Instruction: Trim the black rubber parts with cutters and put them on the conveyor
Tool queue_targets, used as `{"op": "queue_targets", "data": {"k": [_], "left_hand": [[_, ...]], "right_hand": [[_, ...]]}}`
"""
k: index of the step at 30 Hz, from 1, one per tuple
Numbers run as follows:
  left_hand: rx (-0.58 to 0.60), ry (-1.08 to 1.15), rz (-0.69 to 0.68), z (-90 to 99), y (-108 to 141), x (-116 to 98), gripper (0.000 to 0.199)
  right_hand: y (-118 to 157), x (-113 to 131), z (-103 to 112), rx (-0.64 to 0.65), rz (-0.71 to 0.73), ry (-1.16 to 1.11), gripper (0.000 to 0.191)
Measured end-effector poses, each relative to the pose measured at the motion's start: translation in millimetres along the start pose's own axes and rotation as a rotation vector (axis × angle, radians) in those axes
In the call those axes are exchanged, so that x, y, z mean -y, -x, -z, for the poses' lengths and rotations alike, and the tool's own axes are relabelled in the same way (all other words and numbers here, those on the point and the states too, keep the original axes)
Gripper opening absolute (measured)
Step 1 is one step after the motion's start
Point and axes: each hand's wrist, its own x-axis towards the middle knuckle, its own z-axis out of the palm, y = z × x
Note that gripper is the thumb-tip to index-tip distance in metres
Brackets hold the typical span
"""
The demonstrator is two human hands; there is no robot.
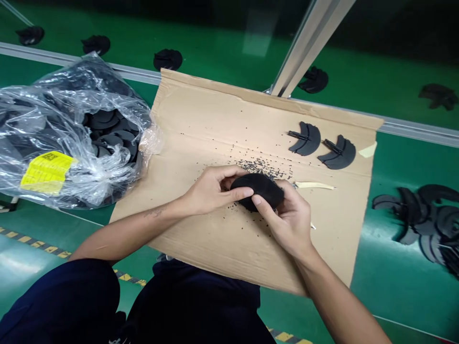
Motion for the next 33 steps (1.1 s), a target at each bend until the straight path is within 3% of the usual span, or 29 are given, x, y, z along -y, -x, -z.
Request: {"op": "queue_targets", "data": {"k": [8,19,24,33], "left_hand": [[0.014,-0.389,-0.443,11.8,1.1,-7.9,0.018],[-0.062,-0.083,-0.484,3.5,0.6,-5.4,0.028],[-0.064,-0.106,-0.488,4.7,1.8,-4.9,0.030],[-0.028,-0.250,-0.556,8.7,1.4,-5.5,0.031]], "right_hand": [[-2.2,1.2,10.5,0.072,0.312,0.343,0.007],[-1.3,-1.4,2.8,0.085,0.381,0.095,0.008],[-0.9,-2.2,2.8,0.084,0.363,0.110,0.009],[0.3,-9.2,9.9,0.117,0.502,0.292,0.017]]}}
